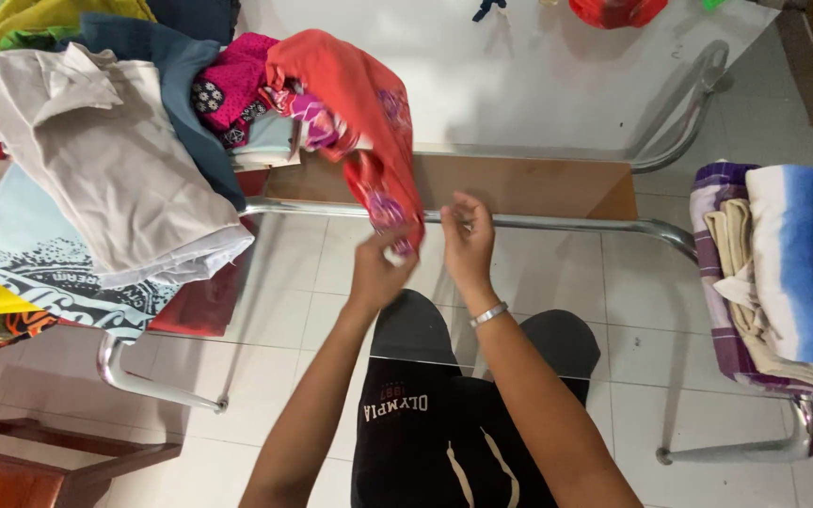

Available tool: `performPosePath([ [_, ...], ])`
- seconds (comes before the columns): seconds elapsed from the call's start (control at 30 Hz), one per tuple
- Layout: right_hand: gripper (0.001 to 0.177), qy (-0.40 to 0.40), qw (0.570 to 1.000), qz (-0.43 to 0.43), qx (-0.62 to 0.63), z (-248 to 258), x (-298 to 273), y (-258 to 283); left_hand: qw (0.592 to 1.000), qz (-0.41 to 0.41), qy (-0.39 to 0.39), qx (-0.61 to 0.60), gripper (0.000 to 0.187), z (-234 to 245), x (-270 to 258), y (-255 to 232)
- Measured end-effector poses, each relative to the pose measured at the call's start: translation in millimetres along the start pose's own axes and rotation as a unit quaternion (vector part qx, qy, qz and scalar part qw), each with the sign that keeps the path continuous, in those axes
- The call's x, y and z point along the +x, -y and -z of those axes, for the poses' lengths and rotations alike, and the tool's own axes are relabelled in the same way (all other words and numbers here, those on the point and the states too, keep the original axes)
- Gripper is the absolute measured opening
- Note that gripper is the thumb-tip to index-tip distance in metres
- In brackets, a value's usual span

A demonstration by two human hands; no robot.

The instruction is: The recorder is folding several items of clothing and arranging them into a stack on a table.

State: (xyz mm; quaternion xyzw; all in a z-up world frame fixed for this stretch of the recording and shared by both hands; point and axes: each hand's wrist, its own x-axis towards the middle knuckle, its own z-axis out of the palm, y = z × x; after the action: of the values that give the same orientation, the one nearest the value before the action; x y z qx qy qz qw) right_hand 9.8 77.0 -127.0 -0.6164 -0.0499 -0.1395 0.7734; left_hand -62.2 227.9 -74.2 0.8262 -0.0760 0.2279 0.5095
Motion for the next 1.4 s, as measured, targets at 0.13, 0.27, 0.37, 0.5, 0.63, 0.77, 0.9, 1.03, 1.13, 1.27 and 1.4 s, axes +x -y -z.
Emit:
performPosePath([
  [0.13,0.043,0.008,0.998,-0.049,0.037,15.4,12.3,7.1,0.972,0.168,0.145,-0.073,0.043,-0.5,-48.2,-68.6],
  [0.27,0.067,0.076,0.996,-0.019,-0.033,8.7,1.0,58.5,0.949,-0.021,0.298,-0.100,0.041,19.9,-57.7,-100.2],
  [0.37,0.075,0.115,0.984,0.024,-0.133,7.1,-5.9,64.5,0.958,0.083,0.248,-0.121,0.033,28.6,-46.3,-57.2],
  [0.5,0.034,0.133,0.967,0.029,-0.215,10.8,-7.5,52.9,0.968,0.236,-0.045,-0.073,0.036,26.5,2.1,23.1],
  [0.63,0.025,0.202,0.972,-0.046,-0.111,24.8,-2.1,54.2,0.913,0.402,0.036,-0.053,0.051,32.9,58.1,-23.5],
  [0.77,0.024,0.371,0.910,-0.143,0.117,28.3,1.4,67.8,0.909,0.320,0.036,-0.265,0.056,12.0,68.8,6.1],
  [0.9,0.012,0.291,0.904,-0.183,0.255,44.2,7.5,6.8,0.774,0.307,0.101,-0.544,0.056,15.8,65.4,-37.2],
  [1.03,0.017,0.122,0.955,-0.112,0.247,52.5,16.8,5.5,0.693,0.289,0.110,-0.651,0.051,26.8,53.0,-62.7],
  [1.13,0.035,0.161,0.935,-0.119,0.292,52.3,15.3,42.1,0.693,0.265,0.119,-0.660,0.051,24.6,50.4,-74.4],
  [1.27,0.072,0.239,0.809,-0.206,0.496,60.0,12.2,76.3,0.787,0.369,0.253,-0.425,0.048,33.0,38.6,-87.1],
  [1.4,0.089,0.206,0.760,-0.160,0.596,86.4,25.8,51.6,0.863,0.326,0.380,-0.070,0.045,36.5,11.6,-90.5],
])
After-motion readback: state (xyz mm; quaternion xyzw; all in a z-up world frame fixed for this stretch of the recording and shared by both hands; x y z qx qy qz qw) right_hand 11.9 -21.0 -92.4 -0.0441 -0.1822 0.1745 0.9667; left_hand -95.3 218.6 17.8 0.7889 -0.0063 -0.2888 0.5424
